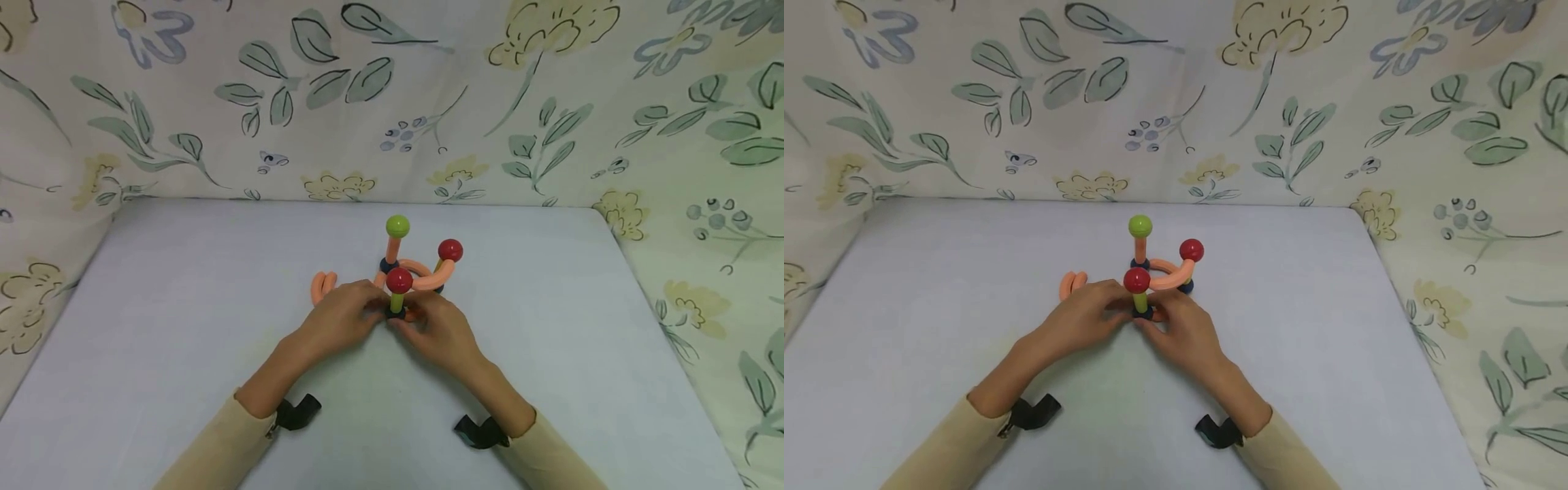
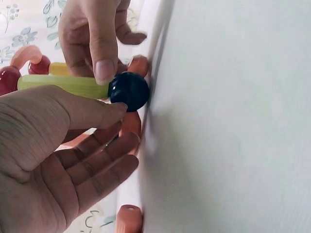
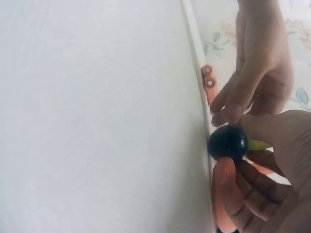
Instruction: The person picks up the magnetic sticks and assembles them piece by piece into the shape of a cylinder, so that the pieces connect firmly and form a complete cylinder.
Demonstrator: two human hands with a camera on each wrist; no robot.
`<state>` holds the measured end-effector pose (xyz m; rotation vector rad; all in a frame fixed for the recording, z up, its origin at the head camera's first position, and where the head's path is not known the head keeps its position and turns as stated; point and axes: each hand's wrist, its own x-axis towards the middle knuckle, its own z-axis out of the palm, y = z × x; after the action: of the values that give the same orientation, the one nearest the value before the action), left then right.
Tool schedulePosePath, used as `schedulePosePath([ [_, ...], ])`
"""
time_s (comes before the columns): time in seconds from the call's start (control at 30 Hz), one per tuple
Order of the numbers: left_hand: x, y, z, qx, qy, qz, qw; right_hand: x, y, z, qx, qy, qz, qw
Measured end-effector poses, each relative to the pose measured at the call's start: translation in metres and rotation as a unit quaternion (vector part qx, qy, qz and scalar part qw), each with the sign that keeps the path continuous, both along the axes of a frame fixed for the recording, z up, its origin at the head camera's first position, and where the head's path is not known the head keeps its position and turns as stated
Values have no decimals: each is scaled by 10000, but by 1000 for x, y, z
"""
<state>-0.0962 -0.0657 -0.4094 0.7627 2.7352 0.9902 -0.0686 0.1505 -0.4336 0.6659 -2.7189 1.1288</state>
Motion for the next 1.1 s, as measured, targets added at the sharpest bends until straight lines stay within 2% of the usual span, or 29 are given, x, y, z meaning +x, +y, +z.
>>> schedulePosePath([
  [0.27,-2,-3,0,67,430,650,9969,2,-3,-1,406,239,-319,9984],
  [0.37,-6,-3,-2,143,354,743,9965,1,-2,0,434,166,-325,9984],
  [0.47,-10,-3,-3,254,103,782,9966,0,1,2,440,-31,-286,9986],
  [0.63,-14,-4,-5,405,-104,774,9961,-1,6,4,361,-321,-107,9988],
  [0.9,-25,5,-8,474,-203,792,9955,-4,17,1,209,-653,292,9972],
  [1.1,-32,12,-8,395,-192,829,9956,-8,26,4,329,-862,375,9950],
])
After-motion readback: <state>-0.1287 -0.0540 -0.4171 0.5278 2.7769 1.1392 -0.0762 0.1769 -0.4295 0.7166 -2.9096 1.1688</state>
